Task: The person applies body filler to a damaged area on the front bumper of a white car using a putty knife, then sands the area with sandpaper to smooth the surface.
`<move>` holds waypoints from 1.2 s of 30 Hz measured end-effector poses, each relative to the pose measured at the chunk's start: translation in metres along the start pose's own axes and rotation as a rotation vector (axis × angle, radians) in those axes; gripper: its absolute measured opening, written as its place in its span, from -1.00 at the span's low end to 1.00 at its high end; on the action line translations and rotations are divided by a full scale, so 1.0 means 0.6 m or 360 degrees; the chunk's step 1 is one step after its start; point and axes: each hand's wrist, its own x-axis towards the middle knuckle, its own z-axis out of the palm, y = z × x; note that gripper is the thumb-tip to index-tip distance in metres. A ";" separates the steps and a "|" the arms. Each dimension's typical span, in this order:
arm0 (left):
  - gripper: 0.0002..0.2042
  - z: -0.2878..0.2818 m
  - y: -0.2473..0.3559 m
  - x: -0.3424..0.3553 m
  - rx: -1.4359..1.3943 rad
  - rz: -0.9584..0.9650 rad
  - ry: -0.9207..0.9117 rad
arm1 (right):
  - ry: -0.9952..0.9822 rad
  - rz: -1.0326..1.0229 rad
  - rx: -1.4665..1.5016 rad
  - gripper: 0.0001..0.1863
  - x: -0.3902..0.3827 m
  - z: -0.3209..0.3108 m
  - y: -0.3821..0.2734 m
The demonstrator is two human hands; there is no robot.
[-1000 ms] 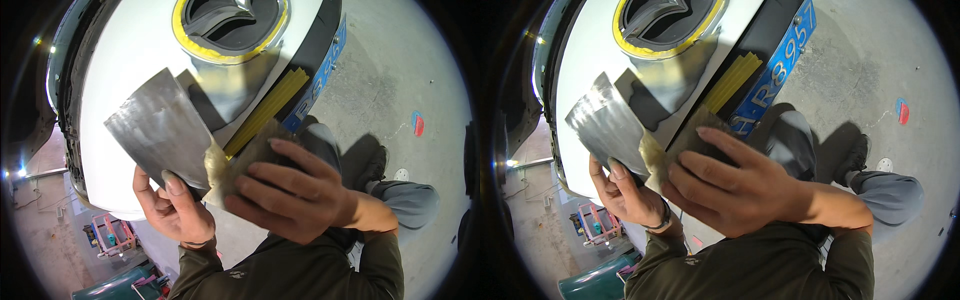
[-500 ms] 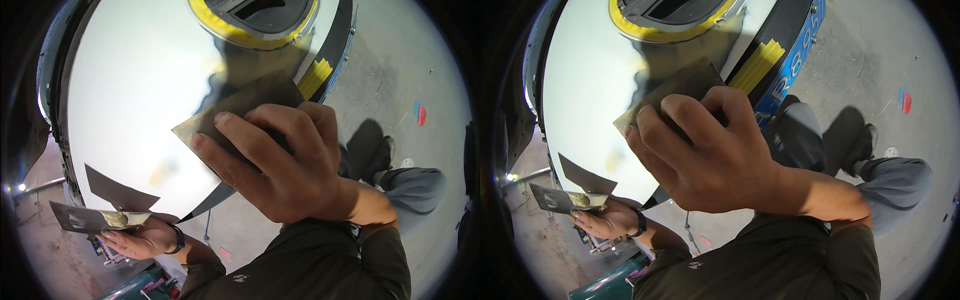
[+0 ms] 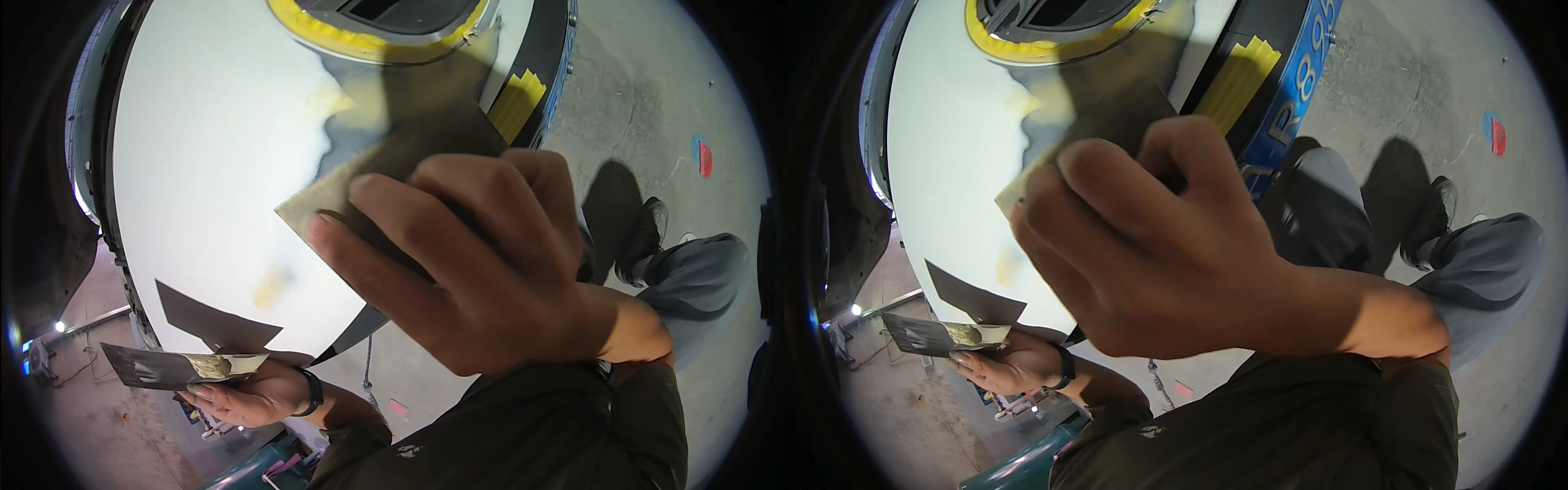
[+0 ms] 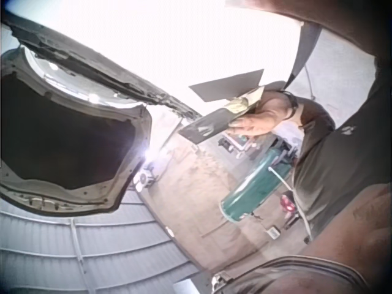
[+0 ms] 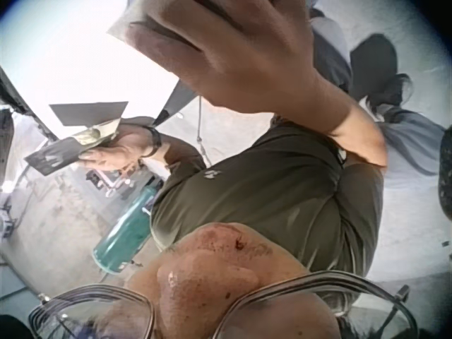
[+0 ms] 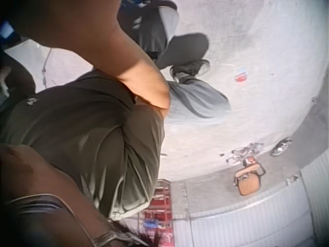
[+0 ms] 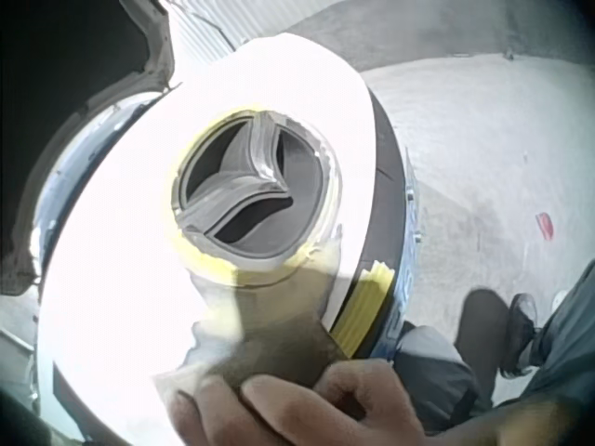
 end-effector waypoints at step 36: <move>-0.62 -0.058 -0.037 0.007 0.0274 0.0485 -0.0374 | -0.0213 0.0110 0.0247 -0.68 -0.057 -0.024 -0.009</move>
